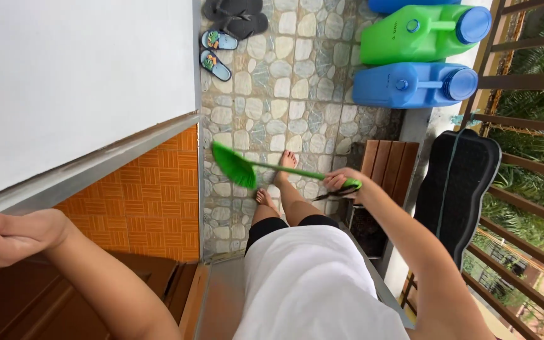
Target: The recorder is sweeping debris from a tile floor into a dustpan.
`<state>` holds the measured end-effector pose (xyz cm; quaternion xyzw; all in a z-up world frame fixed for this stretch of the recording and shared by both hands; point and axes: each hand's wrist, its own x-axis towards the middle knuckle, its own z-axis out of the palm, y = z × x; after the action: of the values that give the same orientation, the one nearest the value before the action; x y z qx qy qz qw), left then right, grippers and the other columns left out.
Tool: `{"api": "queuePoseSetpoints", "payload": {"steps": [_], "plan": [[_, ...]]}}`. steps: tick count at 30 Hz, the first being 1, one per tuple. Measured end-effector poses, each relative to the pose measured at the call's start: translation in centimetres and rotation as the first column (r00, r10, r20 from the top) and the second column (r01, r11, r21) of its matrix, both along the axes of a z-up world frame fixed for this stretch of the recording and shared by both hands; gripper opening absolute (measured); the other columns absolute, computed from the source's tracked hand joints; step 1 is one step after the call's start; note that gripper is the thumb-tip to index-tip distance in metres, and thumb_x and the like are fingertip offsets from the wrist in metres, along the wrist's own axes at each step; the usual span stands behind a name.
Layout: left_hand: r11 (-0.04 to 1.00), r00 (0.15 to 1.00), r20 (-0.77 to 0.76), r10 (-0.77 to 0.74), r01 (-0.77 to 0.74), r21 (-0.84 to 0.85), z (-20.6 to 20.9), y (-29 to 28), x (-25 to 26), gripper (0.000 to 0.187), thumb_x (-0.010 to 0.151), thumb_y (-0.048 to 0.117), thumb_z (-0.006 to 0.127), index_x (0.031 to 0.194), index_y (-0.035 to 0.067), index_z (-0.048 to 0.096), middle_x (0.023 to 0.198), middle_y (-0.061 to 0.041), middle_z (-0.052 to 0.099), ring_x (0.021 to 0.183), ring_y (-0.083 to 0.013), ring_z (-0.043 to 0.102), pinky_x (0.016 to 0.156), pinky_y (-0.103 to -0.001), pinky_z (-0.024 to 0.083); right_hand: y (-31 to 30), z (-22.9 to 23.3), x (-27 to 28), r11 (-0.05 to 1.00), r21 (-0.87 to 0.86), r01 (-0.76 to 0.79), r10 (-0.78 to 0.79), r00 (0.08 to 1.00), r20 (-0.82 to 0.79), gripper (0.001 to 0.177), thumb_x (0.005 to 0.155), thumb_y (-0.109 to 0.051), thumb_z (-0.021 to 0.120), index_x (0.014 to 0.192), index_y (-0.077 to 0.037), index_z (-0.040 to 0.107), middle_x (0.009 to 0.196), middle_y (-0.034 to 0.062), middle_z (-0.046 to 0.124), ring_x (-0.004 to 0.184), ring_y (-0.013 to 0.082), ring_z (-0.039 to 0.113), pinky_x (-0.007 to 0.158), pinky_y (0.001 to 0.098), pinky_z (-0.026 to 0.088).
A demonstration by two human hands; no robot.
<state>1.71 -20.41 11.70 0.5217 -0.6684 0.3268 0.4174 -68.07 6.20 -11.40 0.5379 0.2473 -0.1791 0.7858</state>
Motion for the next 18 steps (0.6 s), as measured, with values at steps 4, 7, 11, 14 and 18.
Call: {"api": "queuePoseSetpoints", "payload": {"steps": [4,7,11,14,18], "plan": [[0.994,0.991,-0.079,0.112,-0.113,-0.004,2.9,-0.7,-4.9,0.025,0.104,-0.003,0.053,0.116,-0.002,0.075,0.118,-0.013,0.061,0.119,-0.0208,0.049,0.097,-0.037,0.05,-9.4,5.4,-13.1,0.971,-0.238,-0.031,-0.077,0.899,-0.431,0.017,0.111,-0.015,0.038,0.1,-0.001,0.042,0.073,-0.0003,0.046,0.046,0.0001,0.043,0.035,0.0126,0.041],[0.997,0.995,-0.066,0.075,-0.077,-0.029,5.1,-2.2,-8.3,0.032,0.105,-0.006,0.047,0.123,-0.007,0.074,0.137,-0.016,0.037,0.119,-0.0231,0.056,0.097,-0.037,0.058,-18.1,3.9,-15.1,0.876,-0.308,-0.372,0.012,0.654,-0.756,0.01,0.109,-0.011,0.043,0.117,-0.006,0.044,0.076,0.0006,0.049,0.051,-0.0001,0.041,0.04,0.0141,0.039],[0.997,0.998,-0.051,0.042,-0.046,-0.063,6.1,-2.5,-11.0,0.036,0.107,-0.009,0.04,0.13,-0.011,0.068,0.154,-0.014,0.015,0.124,-0.0224,0.06,0.099,-0.038,0.062,-23.5,-6.1,-13.8,0.898,-0.267,-0.351,-0.097,0.432,-0.897,0.044,0.106,-0.013,0.055,0.143,-0.026,0.036,0.075,0.0015,0.045,0.053,0.0085,0.041,0.045,0.0241,0.037],[0.994,0.998,0.002,0.057,-0.057,-0.089,6.4,-3.6,-11.2,0.038,0.107,-0.007,0.038,0.135,-0.009,0.063,0.161,-0.011,0.004,0.13,-0.023,0.056,0.102,-0.038,0.064,-18.3,-1.8,-11.1,0.859,-0.267,-0.437,-0.127,0.322,-0.938,0.073,0.104,-0.012,0.056,0.164,-0.04,0.025,0.074,0.0006,0.045,0.053,0.0084,0.042,0.046,0.0245,0.038],[0.994,0.997,-0.052,0.05,-0.055,-0.098,2.9,-2.6,-7.5,0.041,0.107,-0.006,0.038,0.138,-0.009,0.065,0.161,-0.015,0.0,0.126,-0.0209,0.061,0.095,-0.034,0.064,-6.4,15.4,-8.3,0.737,-0.21,-0.642,-0.061,0.247,-0.967,0.066,0.104,-0.016,0.05,0.165,-0.032,0.03,0.073,-0.0007,0.046,0.051,0.006,0.042,0.038,0.0214,0.033]]}}
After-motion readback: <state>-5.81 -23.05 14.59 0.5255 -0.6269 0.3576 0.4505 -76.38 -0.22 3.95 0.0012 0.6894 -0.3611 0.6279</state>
